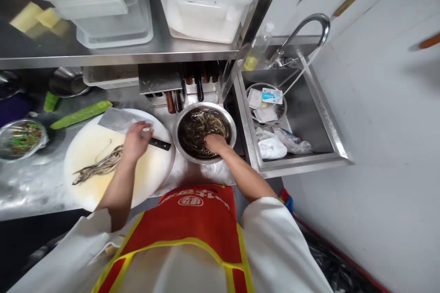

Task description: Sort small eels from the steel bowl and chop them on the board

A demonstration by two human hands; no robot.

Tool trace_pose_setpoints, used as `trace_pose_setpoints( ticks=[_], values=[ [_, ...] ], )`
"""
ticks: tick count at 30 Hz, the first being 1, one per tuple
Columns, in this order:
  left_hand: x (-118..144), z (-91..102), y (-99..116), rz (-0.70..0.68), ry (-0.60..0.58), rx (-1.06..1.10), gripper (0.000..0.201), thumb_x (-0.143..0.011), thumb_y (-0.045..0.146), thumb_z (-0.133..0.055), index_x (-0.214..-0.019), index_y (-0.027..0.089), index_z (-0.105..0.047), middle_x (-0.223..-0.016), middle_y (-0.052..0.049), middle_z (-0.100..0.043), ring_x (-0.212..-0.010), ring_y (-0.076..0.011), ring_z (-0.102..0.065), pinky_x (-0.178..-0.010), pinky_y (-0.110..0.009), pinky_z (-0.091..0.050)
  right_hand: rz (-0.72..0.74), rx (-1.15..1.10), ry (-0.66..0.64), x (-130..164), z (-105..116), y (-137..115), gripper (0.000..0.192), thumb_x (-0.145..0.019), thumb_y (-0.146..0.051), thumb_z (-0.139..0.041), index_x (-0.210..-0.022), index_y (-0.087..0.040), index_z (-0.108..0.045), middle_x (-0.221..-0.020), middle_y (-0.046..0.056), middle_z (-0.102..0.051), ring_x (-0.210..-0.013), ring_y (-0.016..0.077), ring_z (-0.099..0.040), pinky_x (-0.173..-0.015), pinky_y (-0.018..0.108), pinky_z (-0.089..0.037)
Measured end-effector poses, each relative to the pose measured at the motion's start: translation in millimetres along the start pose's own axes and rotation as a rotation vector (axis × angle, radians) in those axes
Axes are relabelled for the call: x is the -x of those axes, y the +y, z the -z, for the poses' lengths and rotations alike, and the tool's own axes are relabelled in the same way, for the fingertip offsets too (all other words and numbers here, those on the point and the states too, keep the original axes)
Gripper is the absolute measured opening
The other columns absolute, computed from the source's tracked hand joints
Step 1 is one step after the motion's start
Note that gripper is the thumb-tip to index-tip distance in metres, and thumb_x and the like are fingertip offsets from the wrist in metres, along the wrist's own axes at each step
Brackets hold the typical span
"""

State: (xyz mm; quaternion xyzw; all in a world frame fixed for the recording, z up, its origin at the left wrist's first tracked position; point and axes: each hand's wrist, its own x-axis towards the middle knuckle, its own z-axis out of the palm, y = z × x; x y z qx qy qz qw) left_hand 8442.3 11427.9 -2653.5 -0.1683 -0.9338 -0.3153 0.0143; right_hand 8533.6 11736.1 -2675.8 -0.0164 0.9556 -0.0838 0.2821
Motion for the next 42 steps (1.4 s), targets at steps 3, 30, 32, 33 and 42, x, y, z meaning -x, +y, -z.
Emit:
trace_pose_setpoints(
  ticks=[3, 30, 32, 33, 42],
  values=[
    [-11.1, -37.5, 49.0, -0.253, -0.198, 0.039, 0.032, -0.094, 0.026, -0.046, -0.111, 0.019, -0.072, -0.116, -0.011, -0.071, -0.111, -0.0244, -0.064, -0.103, -0.038, -0.047, 0.018, 0.003, 0.013, 4.0, 5.1, 1.6, 0.023, -0.091, -0.024, -0.054, -0.104, -0.022, -0.073, -0.112, 0.010, -0.074, -0.104, 0.0249, -0.068, -0.079, 0.028, -0.046],
    [-28.6, -3.9, 50.2, 0.307, -0.173, 1.546, 0.025, -0.061, 0.027, -0.090, -0.073, 0.016, -0.072, -0.071, -0.003, -0.069, -0.068, -0.0131, -0.063, -0.063, -0.023, -0.048, 0.416, -1.298, 0.082, -5.6, 18.0, -81.1, 0.019, -0.087, -0.030, -0.062, -0.101, -0.017, -0.067, -0.079, 0.000, -0.071, -0.072, 0.0153, -0.067, -0.072, 0.028, -0.054],
    [-18.6, -5.7, 39.0, 0.406, -0.107, 1.640, 0.025, -0.064, 0.028, -0.089, -0.076, 0.017, -0.070, -0.071, -0.001, -0.068, -0.075, -0.0150, -0.066, -0.072, -0.027, -0.053, 0.377, -1.333, 0.030, -5.1, 5.3, -90.4, 0.017, -0.088, -0.027, -0.059, -0.100, -0.017, -0.066, -0.079, 0.000, -0.071, -0.064, 0.0127, -0.065, -0.061, 0.023, -0.051],
    [-12.8, -8.8, 35.9, 0.467, -0.097, 1.680, 0.024, -0.067, 0.028, -0.087, -0.078, 0.017, -0.069, -0.071, -0.001, -0.067, -0.078, -0.0157, -0.067, -0.077, -0.029, -0.054, 0.348, -1.325, 0.022, -4.2, -0.7, -94.0, 0.016, -0.088, -0.025, -0.058, -0.099, -0.016, -0.066, -0.079, 0.000, -0.071, -0.062, 0.0115, -0.065, -0.057, 0.021, -0.048],
    [19.8, -48.2, 65.4, 0.836, -0.193, 1.894, 0.012, -0.094, 0.025, -0.057, -0.090, 0.019, -0.067, -0.082, -0.001, -0.068, -0.075, -0.0107, -0.065, -0.077, -0.025, -0.053, 0.142, -0.842, 0.218, 41.0, -15.0, -82.7, 0.017, -0.091, -0.025, -0.058, -0.093, -0.018, -0.073, -0.076, 0.000, -0.073, -0.067, 0.0126, -0.067, -0.065, 0.021, -0.044]
  ],
)
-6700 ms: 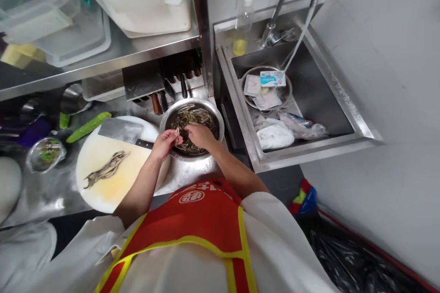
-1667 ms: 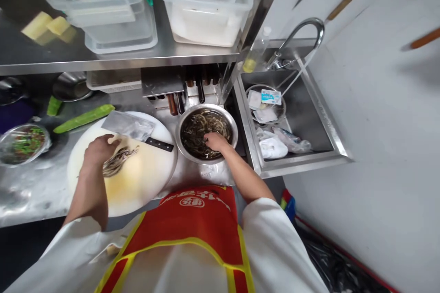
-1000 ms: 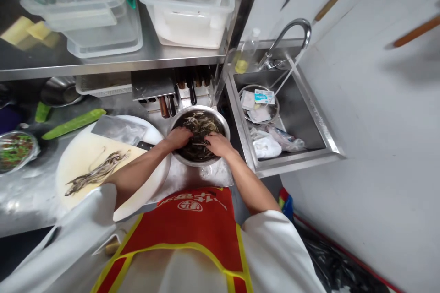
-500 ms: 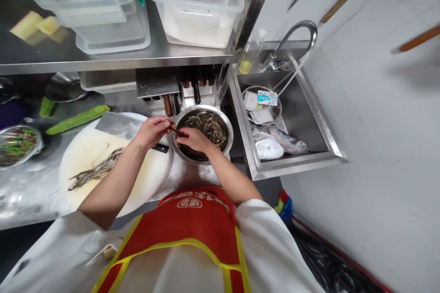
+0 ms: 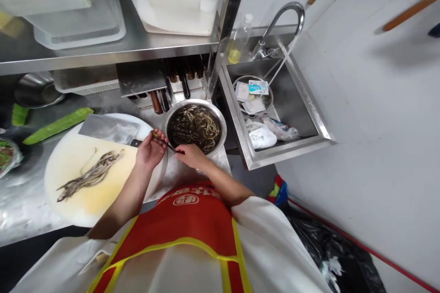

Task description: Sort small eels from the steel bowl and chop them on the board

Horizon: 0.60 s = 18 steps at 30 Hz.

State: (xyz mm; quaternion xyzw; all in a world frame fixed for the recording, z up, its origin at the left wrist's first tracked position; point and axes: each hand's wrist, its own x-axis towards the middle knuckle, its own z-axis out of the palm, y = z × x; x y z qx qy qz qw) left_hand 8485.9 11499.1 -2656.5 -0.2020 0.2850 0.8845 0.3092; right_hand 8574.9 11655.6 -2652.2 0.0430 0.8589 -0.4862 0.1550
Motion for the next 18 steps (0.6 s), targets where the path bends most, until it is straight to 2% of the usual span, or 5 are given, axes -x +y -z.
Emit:
trace_pose_setpoints(
  ticks=[3, 6, 10, 13, 18],
  values=[
    [-6.6, -7.7, -5.9, 0.016, -0.008, -0.005, 0.015, -0.096, 0.025, -0.054, -0.092, 0.020, -0.067, -0.083, -0.001, -0.068, -0.072, -0.0103, -0.063, -0.074, -0.024, -0.052, 0.003, 0.148, -0.061, 12.2, 25.5, 10.2, 0.018, -0.089, -0.025, -0.063, -0.101, -0.020, -0.076, -0.089, 0.002, -0.077, -0.084, 0.0163, -0.070, -0.073, 0.023, -0.045],
    [-15.4, -13.8, -10.4, 0.027, -0.032, -0.014, 0.011, -0.094, 0.026, -0.057, -0.092, 0.020, -0.066, -0.080, 0.000, -0.067, -0.069, -0.0103, -0.062, -0.070, -0.024, -0.051, -0.042, 0.273, -0.086, 7.1, 58.5, 26.1, 0.020, -0.089, -0.026, -0.064, -0.104, -0.021, -0.076, -0.098, 0.004, -0.078, -0.090, 0.0181, -0.071, -0.079, 0.025, -0.047],
    [-25.6, -18.3, -20.9, 0.033, -0.060, -0.047, 0.009, -0.088, 0.026, -0.064, -0.093, 0.018, -0.065, -0.076, 0.000, -0.064, -0.066, -0.0105, -0.060, -0.066, -0.025, -0.050, -0.144, 0.490, 0.195, -26.7, 92.2, 38.4, 0.026, -0.093, -0.024, -0.055, -0.110, -0.021, -0.074, -0.112, 0.007, -0.075, -0.104, 0.0223, -0.068, -0.090, 0.030, -0.048],
    [-30.0, -19.7, -28.8, 0.019, -0.073, -0.078, 0.012, -0.085, 0.025, -0.069, -0.093, 0.018, -0.065, -0.076, 0.000, -0.063, -0.065, -0.0103, -0.059, -0.063, -0.024, -0.048, -0.240, 0.568, 0.285, -61.8, 96.7, 36.2, 0.029, -0.095, -0.030, -0.052, -0.114, -0.021, -0.072, -0.118, 0.010, -0.073, -0.112, 0.0253, -0.066, -0.094, 0.033, -0.048],
    [-31.5, -21.3, -34.0, 0.011, -0.125, -0.125, 0.020, -0.075, 0.015, -0.076, -0.091, 0.017, -0.064, -0.075, 0.000, -0.063, -0.059, -0.0075, -0.054, -0.056, -0.021, -0.041, -0.427, 0.510, 0.189, -102.9, 87.9, 32.8, 0.026, -0.084, -0.028, -0.066, -0.103, -0.013, -0.075, -0.110, 0.018, -0.073, -0.106, 0.0286, -0.068, -0.091, 0.035, -0.051]
  ],
)
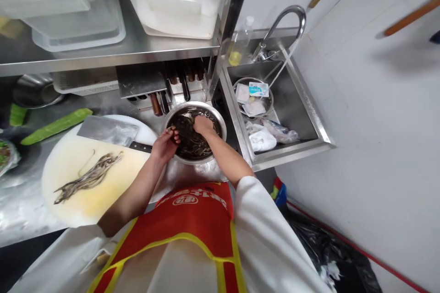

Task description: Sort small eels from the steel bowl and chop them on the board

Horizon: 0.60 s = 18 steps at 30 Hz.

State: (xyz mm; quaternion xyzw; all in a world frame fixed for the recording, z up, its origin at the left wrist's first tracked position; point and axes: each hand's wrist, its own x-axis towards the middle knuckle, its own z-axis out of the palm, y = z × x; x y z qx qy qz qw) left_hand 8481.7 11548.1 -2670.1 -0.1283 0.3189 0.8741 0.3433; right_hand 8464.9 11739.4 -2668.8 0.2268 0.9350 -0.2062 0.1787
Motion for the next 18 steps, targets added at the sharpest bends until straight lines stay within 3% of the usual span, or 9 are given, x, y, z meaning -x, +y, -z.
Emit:
trace_pose_setpoints(
  ticks=[2, 4, 7, 10, 14, 18],
  values=[
    [-0.3, -0.5, -0.4, 0.004, 0.010, -0.008, 0.019, -0.075, 0.016, -0.076, -0.090, 0.016, -0.064, -0.074, -0.001, -0.064, -0.058, -0.0078, -0.054, -0.055, -0.021, -0.041, 0.038, -0.021, -0.020, -2.8, 0.1, 0.7, 0.022, -0.084, -0.025, -0.064, -0.099, -0.015, -0.076, -0.104, 0.013, -0.075, -0.099, 0.0245, -0.070, -0.087, 0.032, -0.052],
    [-1.5, -1.1, -1.2, 0.020, 0.027, -0.001, 0.016, -0.077, 0.018, -0.074, -0.089, 0.015, -0.065, -0.072, -0.001, -0.065, -0.057, -0.0089, -0.055, -0.054, -0.022, -0.042, 0.100, -0.193, -0.026, 0.7, 3.5, 6.4, 0.021, -0.086, -0.026, -0.060, -0.097, -0.018, -0.075, -0.096, 0.007, -0.075, -0.085, 0.0183, -0.070, -0.079, 0.027, -0.052],
    [-5.4, -3.3, -4.6, 0.063, 0.034, 0.028, 0.011, -0.079, 0.018, -0.071, -0.088, 0.014, -0.066, -0.071, -0.003, -0.066, -0.057, -0.0099, -0.057, -0.053, -0.022, -0.043, 0.169, -0.740, -0.054, 15.1, 11.7, 17.1, 0.018, -0.082, -0.030, -0.062, -0.092, -0.018, -0.071, -0.080, 0.001, -0.072, -0.064, 0.0119, -0.062, -0.062, 0.023, -0.049],
    [-11.0, -8.2, -10.5, 0.102, 0.020, 0.052, 0.005, -0.081, 0.015, -0.068, -0.086, 0.012, -0.067, -0.073, -0.005, -0.069, -0.061, -0.0118, -0.061, -0.056, -0.023, -0.047, 0.213, -1.155, -0.075, 33.6, 18.0, 23.2, 0.019, -0.071, -0.031, -0.073, -0.085, -0.018, -0.069, -0.073, -0.002, -0.067, -0.065, 0.0112, -0.061, -0.064, 0.023, -0.049],
    [-17.6, -16.4, -19.1, 0.152, -0.010, 0.086, 0.001, -0.084, 0.014, -0.066, -0.085, 0.013, -0.067, -0.080, -0.009, -0.072, -0.070, -0.0151, -0.067, -0.066, -0.027, -0.054, 0.219, -1.398, -0.098, 54.7, 18.2, 23.9, 0.024, -0.066, -0.032, -0.079, -0.084, -0.020, -0.068, -0.068, -0.003, -0.063, -0.068, 0.0125, -0.062, -0.073, 0.028, -0.052],
    [-19.2, -21.6, -26.1, 0.261, -0.020, 0.120, 0.012, -0.090, 0.011, -0.057, -0.084, 0.011, -0.067, -0.080, -0.010, -0.072, -0.076, -0.0170, -0.070, -0.070, -0.028, -0.055, 0.213, -1.475, -0.147, 69.1, 10.9, 23.2, 0.027, -0.066, -0.029, -0.080, -0.089, -0.021, -0.069, -0.069, -0.002, -0.066, -0.067, 0.0133, -0.063, -0.071, 0.029, -0.053]
  ],
)
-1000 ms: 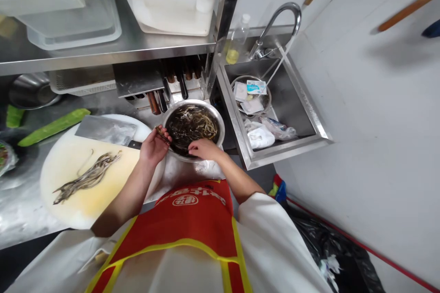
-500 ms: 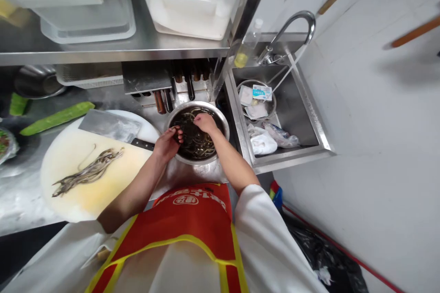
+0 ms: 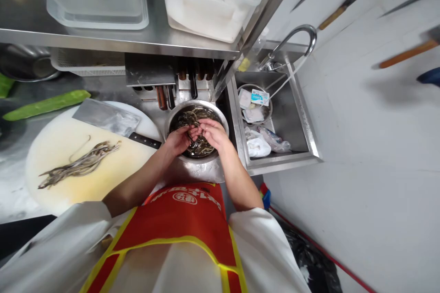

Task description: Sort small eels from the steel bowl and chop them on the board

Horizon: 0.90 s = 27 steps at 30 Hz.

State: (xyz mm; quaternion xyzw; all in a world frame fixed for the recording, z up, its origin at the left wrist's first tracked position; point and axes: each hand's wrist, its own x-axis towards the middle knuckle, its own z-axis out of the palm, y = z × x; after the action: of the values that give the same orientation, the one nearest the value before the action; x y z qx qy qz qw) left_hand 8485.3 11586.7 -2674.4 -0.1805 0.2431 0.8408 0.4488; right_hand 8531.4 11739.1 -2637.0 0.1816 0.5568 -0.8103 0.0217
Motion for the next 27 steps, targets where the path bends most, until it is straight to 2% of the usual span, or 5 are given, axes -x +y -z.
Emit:
trace_pose_setpoints(
  ticks=[4, 12, 16, 23, 27],
  values=[
    [0.4, 0.6, -5.8, 0.099, 0.010, 0.060, 0.023, -0.096, 0.008, -0.047, -0.083, 0.008, -0.066, -0.073, -0.009, -0.069, -0.069, -0.0139, -0.067, -0.072, -0.028, -0.052, -0.048, -0.026, 0.033, 10.7, -4.3, 5.9, 0.030, -0.064, -0.028, -0.082, -0.091, -0.021, -0.070, -0.076, 0.000, -0.070, -0.068, 0.0142, -0.064, -0.065, 0.028, -0.052],
    [1.7, 5.0, -1.5, 0.052, -0.004, 0.154, 0.028, -0.100, 0.020, -0.043, -0.088, 0.010, -0.066, -0.076, -0.008, -0.069, -0.066, -0.0145, -0.064, -0.067, -0.027, -0.053, -0.203, 0.076, -0.032, 28.8, -2.0, 17.8, 0.033, -0.063, -0.029, -0.084, -0.092, -0.018, -0.075, -0.076, 0.002, -0.072, -0.058, 0.0107, -0.059, -0.052, 0.022, -0.043],
    [3.2, 4.6, 2.6, 0.022, -0.001, 0.135, 0.023, -0.099, 0.017, -0.046, -0.090, 0.010, -0.066, -0.072, -0.005, -0.067, -0.065, -0.0132, -0.062, -0.067, -0.027, -0.052, -0.190, 0.302, -0.025, 35.9, 3.9, 30.0, 0.032, -0.068, -0.031, -0.079, -0.097, -0.019, -0.076, -0.081, 0.002, -0.074, -0.060, 0.0110, -0.060, -0.059, 0.026, -0.049],
    [11.2, 8.2, 15.3, -0.227, -0.058, 0.016, 0.005, -0.088, 0.018, -0.068, -0.090, 0.014, -0.066, -0.068, -0.001, -0.062, -0.058, -0.0108, -0.054, -0.059, -0.025, -0.046, -0.008, 0.971, -0.138, 45.3, 14.5, 31.5, 0.029, -0.083, -0.025, -0.068, -0.111, -0.021, -0.074, -0.115, 0.007, -0.075, -0.104, 0.0213, -0.069, -0.097, 0.036, -0.050],
    [12.5, 10.6, 15.9, -0.286, -0.047, -0.080, 0.007, -0.088, 0.021, -0.069, -0.088, 0.014, -0.067, -0.070, -0.004, -0.065, -0.060, -0.0124, -0.056, -0.059, -0.026, -0.045, 0.040, 1.250, 0.086, 16.7, 22.5, 17.7, 0.028, -0.090, -0.018, -0.055, -0.112, -0.019, -0.073, -0.113, 0.007, -0.075, -0.103, 0.0204, -0.069, -0.095, 0.034, -0.051]
  ],
)
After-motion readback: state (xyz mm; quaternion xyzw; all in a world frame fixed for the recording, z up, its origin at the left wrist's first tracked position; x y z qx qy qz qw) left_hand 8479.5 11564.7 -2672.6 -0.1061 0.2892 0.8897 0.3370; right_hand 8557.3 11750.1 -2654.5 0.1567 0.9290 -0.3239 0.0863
